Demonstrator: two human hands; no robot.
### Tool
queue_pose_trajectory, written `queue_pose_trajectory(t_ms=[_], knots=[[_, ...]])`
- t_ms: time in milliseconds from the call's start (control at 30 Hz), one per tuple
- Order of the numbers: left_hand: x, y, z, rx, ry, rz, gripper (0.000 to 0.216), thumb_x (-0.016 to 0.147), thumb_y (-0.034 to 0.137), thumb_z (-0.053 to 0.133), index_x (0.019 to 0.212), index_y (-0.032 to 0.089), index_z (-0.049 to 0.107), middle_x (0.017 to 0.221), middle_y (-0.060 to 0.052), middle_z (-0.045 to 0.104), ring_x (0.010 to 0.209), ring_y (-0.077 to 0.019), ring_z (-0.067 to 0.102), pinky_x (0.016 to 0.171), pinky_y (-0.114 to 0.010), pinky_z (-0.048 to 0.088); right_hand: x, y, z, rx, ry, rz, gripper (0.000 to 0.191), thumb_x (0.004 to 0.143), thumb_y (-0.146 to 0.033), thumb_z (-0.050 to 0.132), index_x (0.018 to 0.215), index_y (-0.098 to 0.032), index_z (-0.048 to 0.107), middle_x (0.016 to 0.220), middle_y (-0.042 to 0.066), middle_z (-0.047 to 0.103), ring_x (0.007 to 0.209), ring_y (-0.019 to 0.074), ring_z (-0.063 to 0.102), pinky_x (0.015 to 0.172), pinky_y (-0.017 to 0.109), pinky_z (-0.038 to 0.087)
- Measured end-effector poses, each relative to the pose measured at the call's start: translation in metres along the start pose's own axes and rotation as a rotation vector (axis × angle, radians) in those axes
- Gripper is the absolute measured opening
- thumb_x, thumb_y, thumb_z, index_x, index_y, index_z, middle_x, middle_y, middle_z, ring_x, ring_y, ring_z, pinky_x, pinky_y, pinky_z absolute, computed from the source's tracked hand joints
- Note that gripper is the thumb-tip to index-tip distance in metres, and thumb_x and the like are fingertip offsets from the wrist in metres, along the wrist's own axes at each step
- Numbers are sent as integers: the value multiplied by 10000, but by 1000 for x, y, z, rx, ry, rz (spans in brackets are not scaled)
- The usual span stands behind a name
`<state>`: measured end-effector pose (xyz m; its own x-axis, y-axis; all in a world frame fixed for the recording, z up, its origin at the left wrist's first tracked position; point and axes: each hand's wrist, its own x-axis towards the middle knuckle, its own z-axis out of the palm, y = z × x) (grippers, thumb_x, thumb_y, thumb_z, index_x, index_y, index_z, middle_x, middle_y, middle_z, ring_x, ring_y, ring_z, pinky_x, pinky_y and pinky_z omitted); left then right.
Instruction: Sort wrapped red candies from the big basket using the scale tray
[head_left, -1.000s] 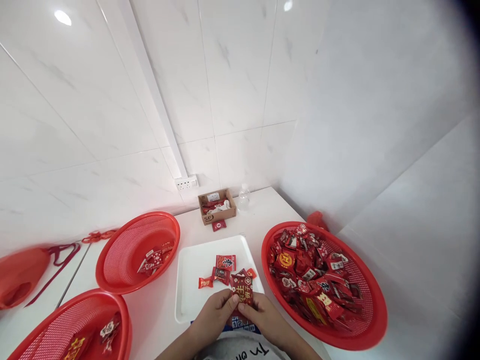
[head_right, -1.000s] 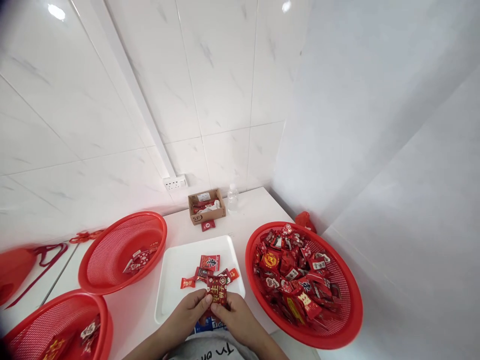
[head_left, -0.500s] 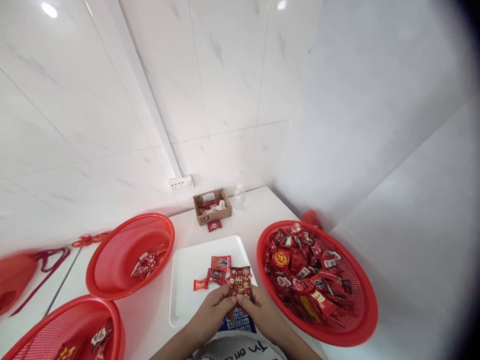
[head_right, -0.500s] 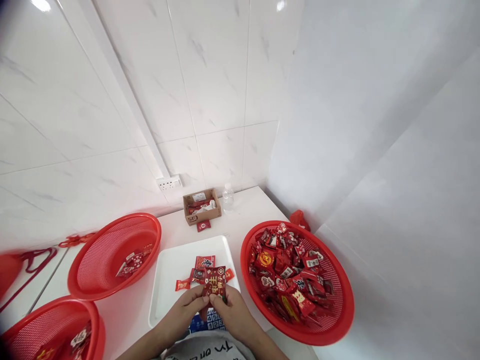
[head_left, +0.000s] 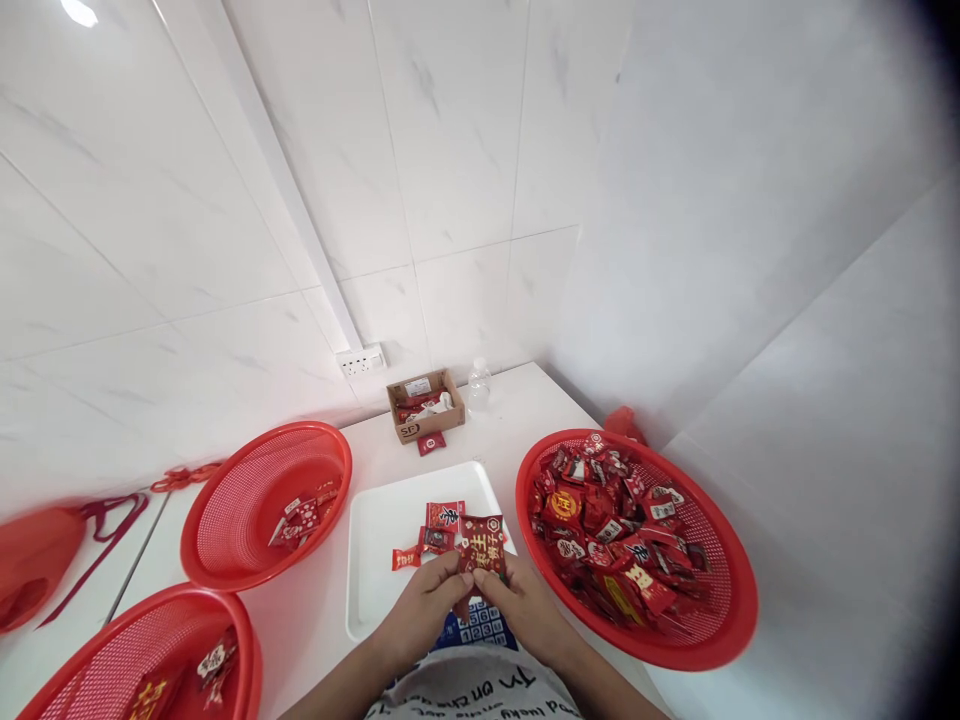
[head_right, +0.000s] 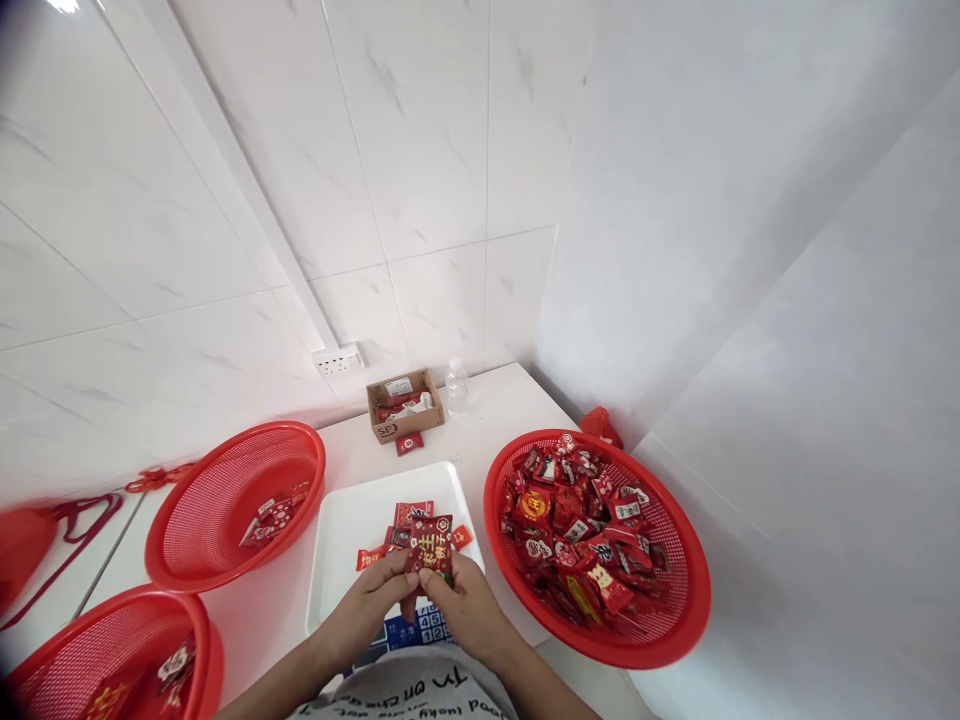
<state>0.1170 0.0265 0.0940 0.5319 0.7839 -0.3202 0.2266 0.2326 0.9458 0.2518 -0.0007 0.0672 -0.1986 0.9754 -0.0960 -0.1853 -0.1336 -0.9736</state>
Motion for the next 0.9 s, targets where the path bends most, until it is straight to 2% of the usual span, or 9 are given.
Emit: queue_pose_trajectory(t_ms=[133, 300, 467, 700, 900], knots=[[-1, -1, -1, -2, 5, 14, 201, 801, 305, 432, 662, 169, 480, 570, 31, 459, 589, -121, 428, 606, -239, 351, 0, 2, 1, -36, 55, 74, 224, 757, -381, 491, 680, -175, 531, 567, -27, 466, 529, 116, 401, 536, 244, 360], [-4, -8, -3, 13, -4, 55, 198, 810, 296, 415, 687, 161, 490, 613, 20, 500, 573, -115, 421, 576, -236, 343, -3, 10, 2, -20, 1, 74, 328, 779, -472, 483, 752, -150, 538, 589, -26, 451, 528, 96, 355, 509, 230, 311], [-5, -14, -3, 61, 33, 62, 202, 800, 289, 415, 649, 165, 469, 549, 45, 422, 533, -102, 379, 539, -223, 318, -8, 12, -1, -57, -57, 40, 320, 806, -458, 469, 815, -151, 562, 665, 0, 531, 567, 106, 398, 548, 243, 345], [-6, -16, 1, 6, 13, 17, 192, 764, 259, 449, 597, 166, 461, 542, 41, 455, 557, -108, 416, 560, -223, 331, -13, 11, -5, -58, -41, 117, 270, 775, -393, 515, 808, -141, 604, 700, 11, 586, 603, 121, 466, 583, 251, 381], [-1, -9, 4, -43, -9, 39, 280, 788, 403, 488, 688, 147, 540, 637, 16, 516, 629, -122, 456, 603, -232, 359, -18, 10, -5, -67, -81, 87, 195, 778, -315, 511, 830, -151, 605, 716, 5, 581, 700, 149, 516, 678, 283, 412]])
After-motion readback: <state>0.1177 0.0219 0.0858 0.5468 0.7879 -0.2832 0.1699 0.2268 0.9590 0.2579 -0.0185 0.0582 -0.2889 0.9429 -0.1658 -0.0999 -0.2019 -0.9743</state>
